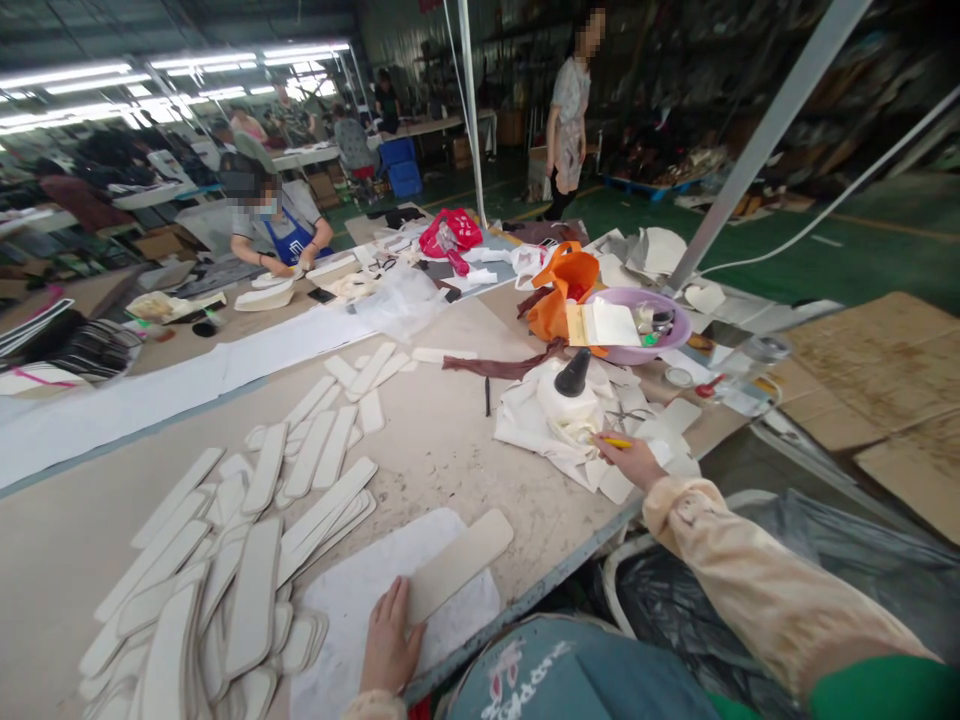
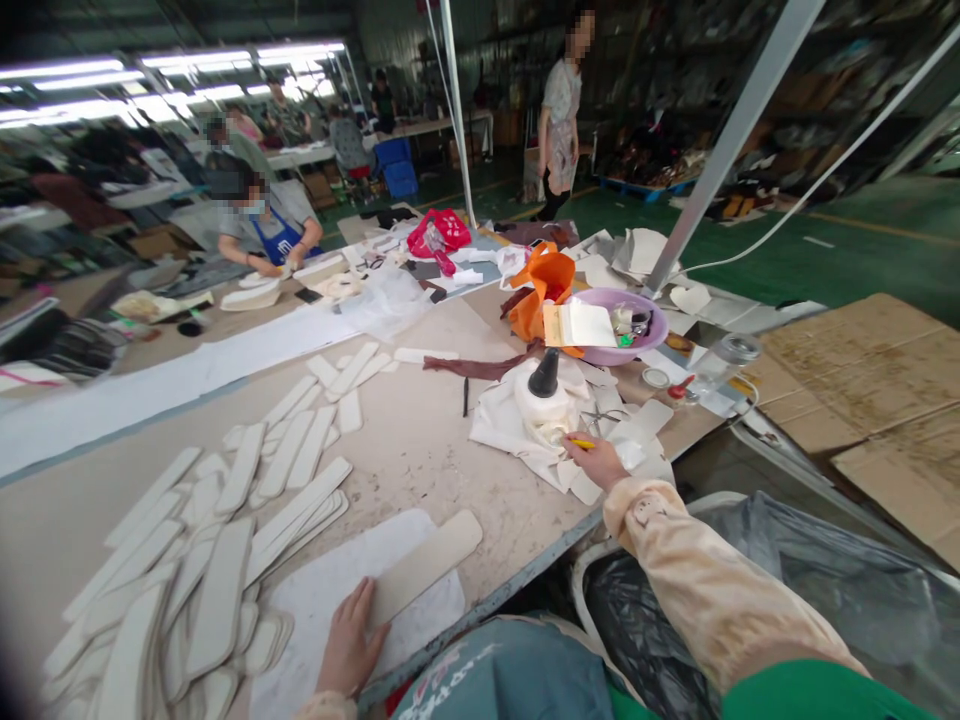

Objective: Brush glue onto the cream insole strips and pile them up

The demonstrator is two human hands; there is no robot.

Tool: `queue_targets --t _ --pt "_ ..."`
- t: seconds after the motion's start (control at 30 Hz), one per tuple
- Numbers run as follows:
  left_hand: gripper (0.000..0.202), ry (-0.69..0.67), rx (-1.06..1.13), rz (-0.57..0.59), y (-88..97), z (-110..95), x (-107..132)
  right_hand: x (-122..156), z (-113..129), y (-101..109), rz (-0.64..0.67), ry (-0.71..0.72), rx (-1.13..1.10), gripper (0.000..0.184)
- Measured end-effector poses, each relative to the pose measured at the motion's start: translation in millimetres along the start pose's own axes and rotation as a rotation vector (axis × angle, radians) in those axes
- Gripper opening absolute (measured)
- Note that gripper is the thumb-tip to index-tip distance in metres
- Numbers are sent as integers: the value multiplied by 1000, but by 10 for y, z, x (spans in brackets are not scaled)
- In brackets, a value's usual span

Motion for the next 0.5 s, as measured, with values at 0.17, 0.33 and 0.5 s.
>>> queue_targets --t 0.17,0.33,0.5 --pt "55 -38 10 0 0 -9 -14 180 164 18 7 104 44 28" --pt "63 -24 66 22 103 -84 -32 192 385 59 39 280 190 29" --pt "71 60 103 146 211 -211 -60 144 422 -46 95 402 306 31"
Point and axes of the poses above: each hand's wrist, its own x-axis away from the middle knuckle, its own y-axis out of the back of the hand, z = x × y, the point moved 10 cm from there along -x, towards the middle knuckle, and after that the axes turned 1 degree about x, right-handed, at the moved point
